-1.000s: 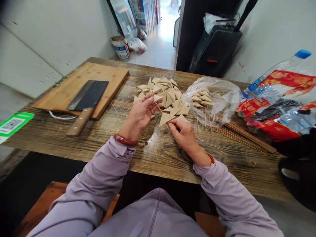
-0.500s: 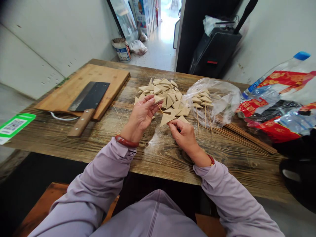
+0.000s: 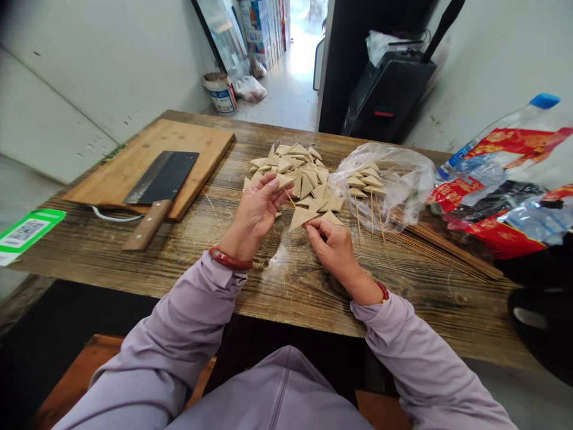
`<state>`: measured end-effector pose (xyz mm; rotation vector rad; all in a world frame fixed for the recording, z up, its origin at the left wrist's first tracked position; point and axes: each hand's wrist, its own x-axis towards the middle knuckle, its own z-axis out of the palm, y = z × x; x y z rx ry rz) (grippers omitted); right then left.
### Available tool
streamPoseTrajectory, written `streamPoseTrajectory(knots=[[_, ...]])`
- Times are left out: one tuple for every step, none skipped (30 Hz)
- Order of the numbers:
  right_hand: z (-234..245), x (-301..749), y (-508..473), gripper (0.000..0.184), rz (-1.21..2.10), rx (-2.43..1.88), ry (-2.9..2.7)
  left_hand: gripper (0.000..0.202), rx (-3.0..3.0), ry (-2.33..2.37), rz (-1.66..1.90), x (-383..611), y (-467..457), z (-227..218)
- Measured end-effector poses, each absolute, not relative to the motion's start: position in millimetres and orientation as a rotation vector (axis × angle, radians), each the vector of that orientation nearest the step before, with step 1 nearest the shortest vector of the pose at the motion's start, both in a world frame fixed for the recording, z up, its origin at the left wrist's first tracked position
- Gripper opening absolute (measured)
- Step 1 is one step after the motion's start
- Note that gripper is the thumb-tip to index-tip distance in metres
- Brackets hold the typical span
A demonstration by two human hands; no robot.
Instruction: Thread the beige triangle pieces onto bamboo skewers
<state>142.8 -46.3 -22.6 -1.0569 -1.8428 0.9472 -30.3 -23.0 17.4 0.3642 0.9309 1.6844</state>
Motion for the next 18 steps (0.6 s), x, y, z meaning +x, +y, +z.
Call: streamPoseTrajectory(knots=[[-22.5, 142.8, -46.2, 0.024, 0.95, -1.058, -1.842, 0.017, 0.369, 0.928, 1.685, -30.4, -23.0, 17.4], [-22.4, 142.7, -46.2, 0.024, 0.954, -1.059, -1.843, 0.017, 0.374, 0.925, 1.685, -30.5, -23.1, 17.4], [-22.2, 142.7, -46.1, 0.024, 0.956, -1.061, -1.843, 0.017, 0.377, 0.924, 1.684, -30.5, -23.2, 17.4], [-22.0, 142.7, -46.1, 0.023, 0.956, -1.062, -1.844, 0.017, 0.378, 0.924, 1.681, -30.6, -23.3, 17.5], [-21.7, 142.6, -46.1, 0.023, 0.954, -1.062, -1.844, 0.018, 0.376, 0.923, 1.68, -30.5, -23.3, 17.5], [-21.4, 142.6, -46.1, 0.022, 0.952, -1.062, -1.845, 0.019, 0.374, 0.922, 1.679, -30.4, -23.4, 17.5], [-21.1, 142.5, -46.1, 0.022, 0.95, -1.062, -1.845, 0.02, 0.372, 0.921, 1.678, -30.3, -23.5, 17.6], [-20.8, 142.4, -46.2, 0.022, 0.948, -1.063, -1.845, 0.021, 0.369, 0.92, 1.676, -30.1, -23.6, 17.6], [-20.7, 142.2, -46.3, 0.022, 0.948, -1.064, -1.844, 0.021, 0.366, 0.921, 1.676, -29.8, -23.7, 17.7], [-20.6, 142.1, -46.4, 0.022, 0.947, -1.066, -1.842, 0.021, 0.364, 0.923, 1.676, -29.4, -23.8, 17.7], [-20.5, 141.9, -46.5, 0.023, 0.947, -1.069, -1.838, 0.021, 0.364, 0.926, 1.678, -28.9, -24.0, 17.8], [-20.5, 141.8, -46.5, 0.023, 0.946, -1.073, -1.835, 0.021, 0.364, 0.93, 1.68, -28.4, -24.2, 17.8], [-20.6, 141.6, -46.4, 0.023, 0.942, -1.076, -1.832, 0.02, 0.366, 0.934, 1.682, -27.8, -24.4, 17.9], [-20.7, 141.5, -46.3, 0.023, 0.937, -1.08, -1.832, 0.02, 0.369, 0.937, 1.685, -27.1, -24.6, 17.9], [-20.8, 141.4, -46.2, 0.023, 0.932, -1.083, -1.834, 0.02, 0.373, 0.942, 1.687, -26.4, -24.8, 17.9], [-21.0, 141.3, -46.0, 0.023, 0.925, -1.084, -1.837, 0.019, 0.375, 0.945, 1.688, -25.6, -24.9, 17.8], [-21.1, 141.2, -45.8, 0.023, 0.919, -1.082, -1.84, 0.019, 0.376, 0.949, 1.689, -24.9, -25.0, 17.6], [-21.2, 141.2, -45.5, 0.022, 0.912, -1.08, -1.842, 0.019, 0.377, 0.952, 1.689, -24.2, -25.0, 17.3]])
